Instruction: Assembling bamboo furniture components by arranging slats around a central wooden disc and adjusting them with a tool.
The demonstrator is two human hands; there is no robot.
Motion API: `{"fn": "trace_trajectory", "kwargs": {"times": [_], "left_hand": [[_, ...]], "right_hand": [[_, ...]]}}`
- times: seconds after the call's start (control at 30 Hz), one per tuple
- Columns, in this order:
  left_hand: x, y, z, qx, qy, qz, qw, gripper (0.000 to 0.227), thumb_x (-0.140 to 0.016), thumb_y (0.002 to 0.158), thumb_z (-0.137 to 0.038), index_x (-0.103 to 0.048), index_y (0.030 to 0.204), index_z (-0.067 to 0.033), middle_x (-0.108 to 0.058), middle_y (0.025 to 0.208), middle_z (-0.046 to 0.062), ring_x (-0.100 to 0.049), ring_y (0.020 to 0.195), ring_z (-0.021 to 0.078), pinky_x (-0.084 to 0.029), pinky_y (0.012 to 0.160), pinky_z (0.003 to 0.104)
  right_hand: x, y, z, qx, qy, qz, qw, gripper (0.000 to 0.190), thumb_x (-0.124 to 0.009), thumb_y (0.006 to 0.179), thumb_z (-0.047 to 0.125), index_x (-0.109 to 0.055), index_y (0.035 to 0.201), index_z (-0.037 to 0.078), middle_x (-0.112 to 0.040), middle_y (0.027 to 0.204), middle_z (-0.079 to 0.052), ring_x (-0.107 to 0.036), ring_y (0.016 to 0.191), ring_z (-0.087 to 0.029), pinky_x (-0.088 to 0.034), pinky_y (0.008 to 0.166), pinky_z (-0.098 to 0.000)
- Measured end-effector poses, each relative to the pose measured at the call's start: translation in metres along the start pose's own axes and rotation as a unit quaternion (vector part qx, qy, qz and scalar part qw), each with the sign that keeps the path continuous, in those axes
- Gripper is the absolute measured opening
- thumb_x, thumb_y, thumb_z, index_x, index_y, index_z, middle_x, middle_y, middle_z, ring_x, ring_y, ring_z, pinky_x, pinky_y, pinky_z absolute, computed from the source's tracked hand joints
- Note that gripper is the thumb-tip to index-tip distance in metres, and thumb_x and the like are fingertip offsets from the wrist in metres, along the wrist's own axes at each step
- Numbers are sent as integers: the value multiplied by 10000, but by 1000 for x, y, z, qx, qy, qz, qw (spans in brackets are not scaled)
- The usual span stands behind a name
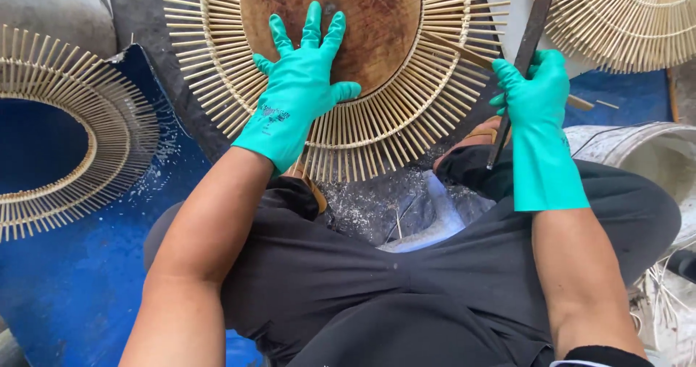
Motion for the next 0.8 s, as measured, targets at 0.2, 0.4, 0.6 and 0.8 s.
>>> {"fn": "trace_trajectory", "kwargs": {"times": [0.2,0.4,0.6,0.8], "left_hand": [[-3,4,1,1,1,8,1000,1129,-817,764,-607,-125,1633,-407,30,1730,-15,143,1514,529,-43,1066,897],[-1,6,2,-7,11,5,1000,1120,-810,748,-617,-144,1628,-424,27,1731,-36,137,1524,505,-23,1082,887],[6,3,7,-27,16,6,999,1098,-828,750,-563,-181,1625,-417,20,1733,-23,131,1532,499,-18,1097,869],[-5,15,19,-27,7,5,1000,1018,-808,792,-466,-225,1626,-451,2,1741,-31,94,1537,482,-164,1096,852]], "right_hand": [[11,-92,73,-60,102,29,993,459,-629,1049,254,-496,1455,84,-673,794,-65,-575,477,-122,-445,384,-271],[-5,-168,52,-160,155,57,973,474,-604,1018,355,-599,1416,97,-697,776,-89,-510,437,-114,-395,373,-255],[10,-152,65,-95,186,102,973,622,-672,954,308,-486,1520,133,-716,792,-95,-559,466,-127,-442,405,-262],[67,-29,39,46,151,33,987,393,-785,1064,83,-525,1295,-101,-691,943,-164,-733,775,-232,-619,666,-345]]}}
Point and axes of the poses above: each hand's wrist, its own y-axis towards the middle knuckle, its own x-axis out of the back of the hand, z = x × y, the point moved 8 cm from there along y, towards the middle knuckle
